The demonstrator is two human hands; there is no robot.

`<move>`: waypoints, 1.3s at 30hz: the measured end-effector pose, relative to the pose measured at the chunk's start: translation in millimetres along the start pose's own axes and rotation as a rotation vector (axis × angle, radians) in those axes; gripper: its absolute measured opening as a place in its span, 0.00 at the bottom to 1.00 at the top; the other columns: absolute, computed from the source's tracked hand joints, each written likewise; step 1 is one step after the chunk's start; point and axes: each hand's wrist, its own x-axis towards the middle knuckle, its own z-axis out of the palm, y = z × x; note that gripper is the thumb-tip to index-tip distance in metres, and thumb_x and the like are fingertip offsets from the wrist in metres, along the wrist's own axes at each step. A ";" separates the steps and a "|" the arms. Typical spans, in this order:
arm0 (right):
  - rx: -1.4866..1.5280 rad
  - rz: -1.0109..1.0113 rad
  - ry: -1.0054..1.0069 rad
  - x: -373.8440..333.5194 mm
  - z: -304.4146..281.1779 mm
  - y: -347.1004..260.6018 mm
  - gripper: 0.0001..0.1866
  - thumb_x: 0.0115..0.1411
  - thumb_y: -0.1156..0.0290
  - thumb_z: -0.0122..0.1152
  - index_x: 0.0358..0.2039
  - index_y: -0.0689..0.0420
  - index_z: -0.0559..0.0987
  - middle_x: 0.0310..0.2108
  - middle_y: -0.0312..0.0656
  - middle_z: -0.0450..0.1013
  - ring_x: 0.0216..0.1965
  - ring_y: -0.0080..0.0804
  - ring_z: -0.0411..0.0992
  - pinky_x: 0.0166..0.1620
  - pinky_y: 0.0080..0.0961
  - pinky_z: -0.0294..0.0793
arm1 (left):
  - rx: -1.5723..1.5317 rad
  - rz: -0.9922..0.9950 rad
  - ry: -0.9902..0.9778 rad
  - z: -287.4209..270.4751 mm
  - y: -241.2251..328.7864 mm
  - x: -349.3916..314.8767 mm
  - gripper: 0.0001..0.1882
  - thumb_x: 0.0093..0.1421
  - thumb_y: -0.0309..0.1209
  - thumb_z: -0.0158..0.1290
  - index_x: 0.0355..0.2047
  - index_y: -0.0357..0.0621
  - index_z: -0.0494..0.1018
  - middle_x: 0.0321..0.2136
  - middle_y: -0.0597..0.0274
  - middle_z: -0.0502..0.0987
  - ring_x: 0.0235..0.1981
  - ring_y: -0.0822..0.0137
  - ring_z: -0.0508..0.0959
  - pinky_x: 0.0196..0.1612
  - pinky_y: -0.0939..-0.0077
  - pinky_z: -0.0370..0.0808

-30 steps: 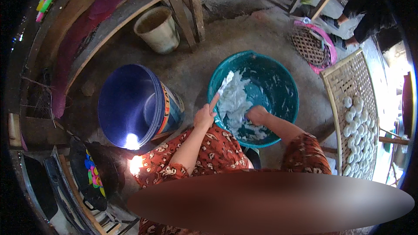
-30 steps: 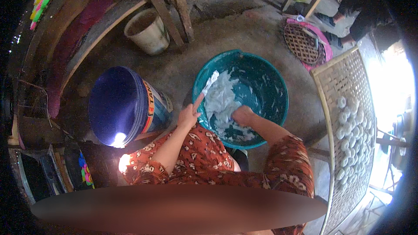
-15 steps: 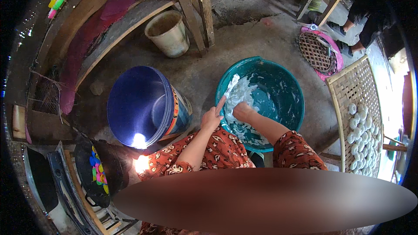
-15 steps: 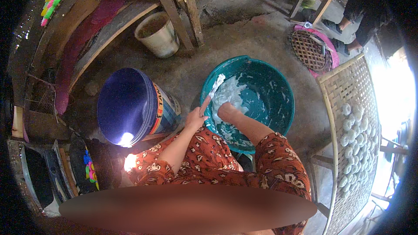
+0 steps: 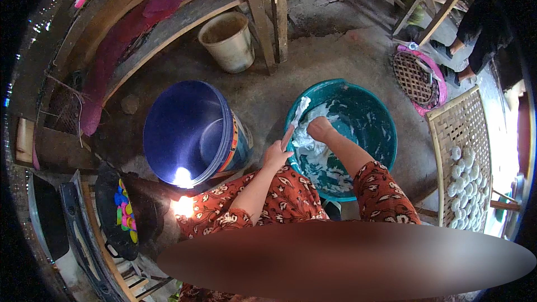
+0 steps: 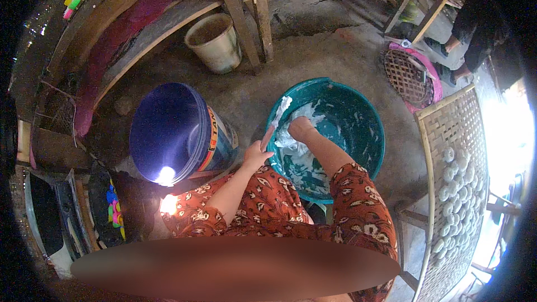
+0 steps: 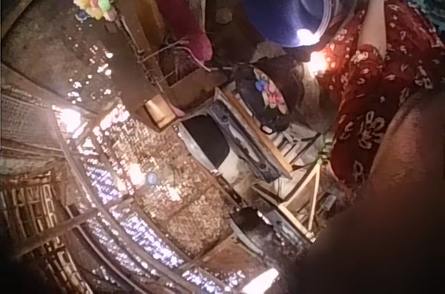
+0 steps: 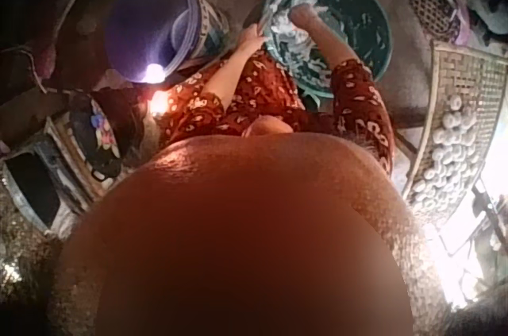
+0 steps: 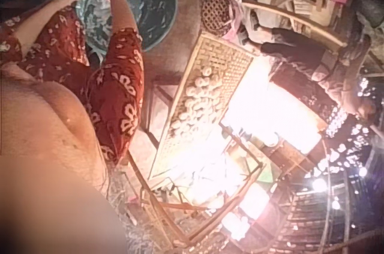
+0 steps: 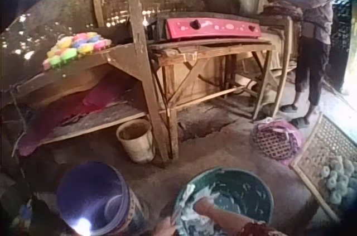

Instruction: The person places colorful plastic molds onto a woven tray, then fills each mold with a white dough-like substance from a bowl. The person repeatedly picks up molds, fills them, and arranges them on the tray.

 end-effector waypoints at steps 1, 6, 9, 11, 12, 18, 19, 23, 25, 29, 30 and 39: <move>0.009 -0.043 -0.008 5.0 4.0 -6.2 0.08 0.49 0.70 0.53 0.22 0.51 0.82 0.26 0.39 0.77 0.31 0.34 0.76 0.31 0.34 0.74 | 0.016 0.005 0.003 -0.9 -0.7 1.9 0.22 0.47 0.38 0.62 0.31 0.35 0.65 0.25 0.51 0.74 0.19 0.60 0.77 0.20 0.68 0.72; 0.005 -0.170 0.026 -11.7 22.4 -32.7 0.08 0.48 0.70 0.54 0.20 0.52 0.81 0.25 0.40 0.77 0.29 0.36 0.76 0.31 0.34 0.74 | 0.104 0.034 0.033 1.2 -4.2 3.2 0.22 0.46 0.37 0.62 0.32 0.35 0.66 0.27 0.50 0.74 0.22 0.60 0.77 0.20 0.68 0.72; 0.032 -0.212 -0.090 -55.9 24.8 -44.6 0.07 0.47 0.71 0.54 0.20 0.53 0.81 0.25 0.41 0.77 0.29 0.37 0.76 0.31 0.35 0.74 | 0.261 0.135 0.141 2.9 -1.5 -0.6 0.22 0.46 0.38 0.62 0.32 0.35 0.67 0.26 0.50 0.75 0.20 0.60 0.77 0.24 0.66 0.72; 0.060 -0.195 -0.163 -85.5 15.6 -36.1 0.07 0.47 0.72 0.53 0.21 0.54 0.81 0.25 0.42 0.77 0.29 0.38 0.76 0.31 0.36 0.75 | 0.153 0.048 0.090 1.5 4.1 -3.0 0.22 0.46 0.39 0.62 0.33 0.36 0.67 0.27 0.49 0.75 0.23 0.57 0.77 0.29 0.63 0.72; 0.073 -0.153 -0.200 -96.3 7.6 -28.5 0.08 0.48 0.72 0.53 0.21 0.53 0.81 0.25 0.42 0.77 0.29 0.39 0.76 0.31 0.36 0.75 | 0.098 -0.009 0.055 -0.4 7.8 -4.1 0.22 0.46 0.40 0.62 0.33 0.37 0.67 0.27 0.49 0.75 0.25 0.55 0.78 0.32 0.62 0.72; 0.009 0.222 -0.009 -111.2 -29.7 48.9 0.08 0.49 0.70 0.53 0.22 0.50 0.81 0.25 0.40 0.77 0.29 0.36 0.77 0.30 0.32 0.76 | 0.166 -0.123 -0.020 -8.3 28.8 -13.6 0.24 0.48 0.41 0.60 0.42 0.40 0.68 0.40 0.47 0.74 0.44 0.49 0.73 0.45 0.58 0.69; -0.009 0.212 -0.054 -101.2 -26.4 50.8 0.08 0.49 0.70 0.53 0.23 0.50 0.81 0.26 0.40 0.77 0.31 0.37 0.77 0.30 0.33 0.76 | 0.180 -0.125 -0.031 -9.5 29.8 -14.2 0.24 0.49 0.41 0.59 0.41 0.39 0.68 0.40 0.47 0.74 0.44 0.49 0.73 0.45 0.58 0.69; 0.007 0.126 -0.071 -54.7 -2.3 40.4 0.08 0.49 0.70 0.53 0.23 0.51 0.81 0.26 0.42 0.77 0.31 0.38 0.77 0.31 0.35 0.76 | 0.199 -0.076 0.013 -9.3 31.8 -17.7 0.23 0.48 0.42 0.60 0.37 0.38 0.68 0.36 0.45 0.75 0.41 0.47 0.74 0.42 0.56 0.69; -0.007 0.067 -0.090 -36.4 7.2 28.8 0.08 0.48 0.71 0.53 0.22 0.53 0.81 0.26 0.43 0.77 0.29 0.38 0.76 0.32 0.36 0.75 | 0.181 -0.102 0.003 -9.2 32.4 -18.1 0.23 0.48 0.42 0.60 0.37 0.38 0.68 0.37 0.45 0.75 0.41 0.47 0.74 0.42 0.56 0.69; -0.009 -0.058 -0.083 -29.8 18.9 -18.0 0.09 0.49 0.69 0.53 0.24 0.53 0.81 0.27 0.41 0.77 0.30 0.37 0.77 0.31 0.33 0.75 | 0.214 -0.067 0.001 -8.9 34.0 -18.1 0.23 0.49 0.41 0.59 0.38 0.38 0.67 0.37 0.45 0.75 0.42 0.47 0.74 0.44 0.56 0.69; -0.054 -0.083 -0.069 -38.2 22.3 -36.1 0.08 0.49 0.68 0.53 0.22 0.52 0.81 0.26 0.41 0.77 0.30 0.36 0.77 0.31 0.33 0.75 | 0.225 -0.046 0.012 -9.2 34.4 -18.5 0.23 0.49 0.41 0.59 0.38 0.38 0.67 0.38 0.45 0.75 0.42 0.47 0.74 0.44 0.56 0.69; 0.187 0.238 -0.243 -165.4 14.6 18.6 0.09 0.50 0.67 0.53 0.30 0.45 0.81 0.32 0.40 0.76 0.34 0.41 0.75 0.35 0.39 0.75 | 0.216 -0.069 0.017 -10.3 35.9 -23.7 0.25 0.50 0.42 0.58 0.43 0.38 0.66 0.38 0.43 0.75 0.43 0.46 0.74 0.44 0.55 0.69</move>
